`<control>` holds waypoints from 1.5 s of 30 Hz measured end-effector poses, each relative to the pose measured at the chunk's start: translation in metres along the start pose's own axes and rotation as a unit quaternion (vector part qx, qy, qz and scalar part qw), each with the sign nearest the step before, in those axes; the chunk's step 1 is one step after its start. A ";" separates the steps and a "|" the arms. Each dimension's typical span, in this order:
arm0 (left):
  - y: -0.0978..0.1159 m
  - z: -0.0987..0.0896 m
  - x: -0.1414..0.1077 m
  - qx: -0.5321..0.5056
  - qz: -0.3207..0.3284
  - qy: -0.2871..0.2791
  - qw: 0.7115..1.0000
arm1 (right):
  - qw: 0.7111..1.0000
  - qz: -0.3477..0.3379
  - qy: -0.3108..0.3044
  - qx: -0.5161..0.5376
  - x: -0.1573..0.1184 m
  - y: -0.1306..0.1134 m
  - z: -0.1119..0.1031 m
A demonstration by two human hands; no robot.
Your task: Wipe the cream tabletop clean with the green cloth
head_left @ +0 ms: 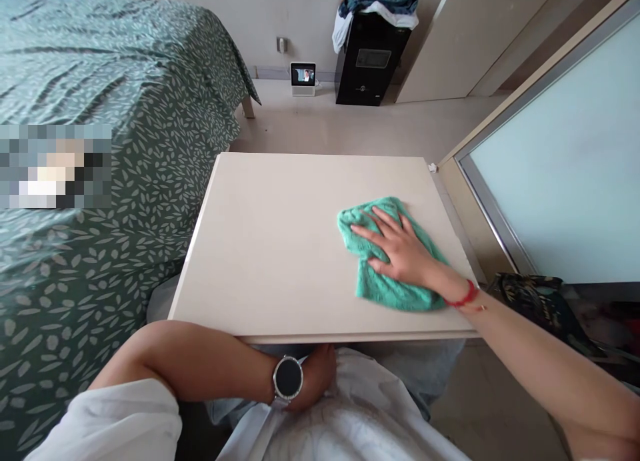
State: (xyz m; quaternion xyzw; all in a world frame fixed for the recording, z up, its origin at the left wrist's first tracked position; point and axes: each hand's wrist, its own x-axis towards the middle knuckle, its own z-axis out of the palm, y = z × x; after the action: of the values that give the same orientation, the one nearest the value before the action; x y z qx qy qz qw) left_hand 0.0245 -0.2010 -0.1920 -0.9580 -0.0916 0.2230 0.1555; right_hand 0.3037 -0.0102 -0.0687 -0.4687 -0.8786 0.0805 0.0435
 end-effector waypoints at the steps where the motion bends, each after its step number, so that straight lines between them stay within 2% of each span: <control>1: -0.006 -0.007 0.000 0.000 0.026 -0.024 0.999 | 1.000 0.020 0.002 -0.002 0.018 0.011 -0.004; 5: -0.029 -0.033 -0.002 -0.017 0.086 -0.092 0.992 | 0.995 0.102 0.011 -0.007 0.085 0.051 -0.015; 7: -0.039 -0.044 -0.004 -0.012 0.119 -0.133 0.984 | 0.991 0.134 0.019 -0.004 0.112 0.067 -0.018; 9: -0.044 -0.052 -0.005 0.007 0.122 -0.165 0.979 | 0.986 0.161 0.034 0.003 0.133 0.079 -0.021; 11: -0.046 -0.055 -0.006 0.020 0.114 -0.166 0.979 | 0.982 0.181 0.052 0.012 0.146 0.087 -0.023; 15: -0.038 -0.043 -0.006 -0.001 0.091 -0.110 0.990 | 0.979 0.195 0.061 0.022 0.152 0.089 -0.024; 19: -0.030 -0.032 -0.004 -0.019 0.036 -0.059 0.997 | 0.982 0.177 0.058 0.016 0.133 0.081 -0.017; 22: -0.033 -0.038 -0.005 -0.026 0.066 -0.110 0.991 | 0.988 0.145 0.059 0.000 0.100 0.066 -0.010; 25: -0.036 -0.043 -0.005 -0.016 0.073 -0.133 0.988 | 0.992 0.115 0.048 -0.020 0.050 0.040 -0.003; 28: -0.033 -0.039 -0.004 -0.013 0.055 -0.097 0.994 | 0.994 0.095 0.035 -0.033 -0.009 0.008 0.004; 31: -0.027 -0.029 -0.003 -0.001 0.052 -0.069 0.996 | 0.996 0.070 0.049 -0.036 -0.065 -0.023 0.012; 35: -0.019 -0.018 -0.005 0.023 0.049 -0.055 0.997 | 0.995 0.050 0.078 -0.036 -0.111 -0.047 0.020; 37: -0.015 -0.012 -0.006 0.030 0.042 -0.043 0.998 | 0.996 0.048 0.073 -0.033 -0.116 -0.048 0.021; 40: -0.011 -0.008 -0.006 0.040 0.020 -0.008 0.999 | 0.997 0.054 0.054 -0.028 -0.102 -0.032 0.017; 42: -0.011 -0.009 -0.005 0.032 0.012 -0.012 0.999 | 0.996 0.068 0.046 -0.025 -0.079 -0.012 0.013; 45: -0.012 -0.013 -0.002 0.001 0.020 -0.025 0.999 | 0.994 0.100 0.044 -0.024 -0.030 0.029 0.003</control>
State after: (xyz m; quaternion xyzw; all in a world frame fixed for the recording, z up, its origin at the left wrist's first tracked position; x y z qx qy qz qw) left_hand 0.0269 -0.1936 -0.1764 -0.9536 -0.0758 0.2501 0.1492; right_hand 0.3440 -0.0193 -0.0769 -0.5580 -0.8264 0.0425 0.0623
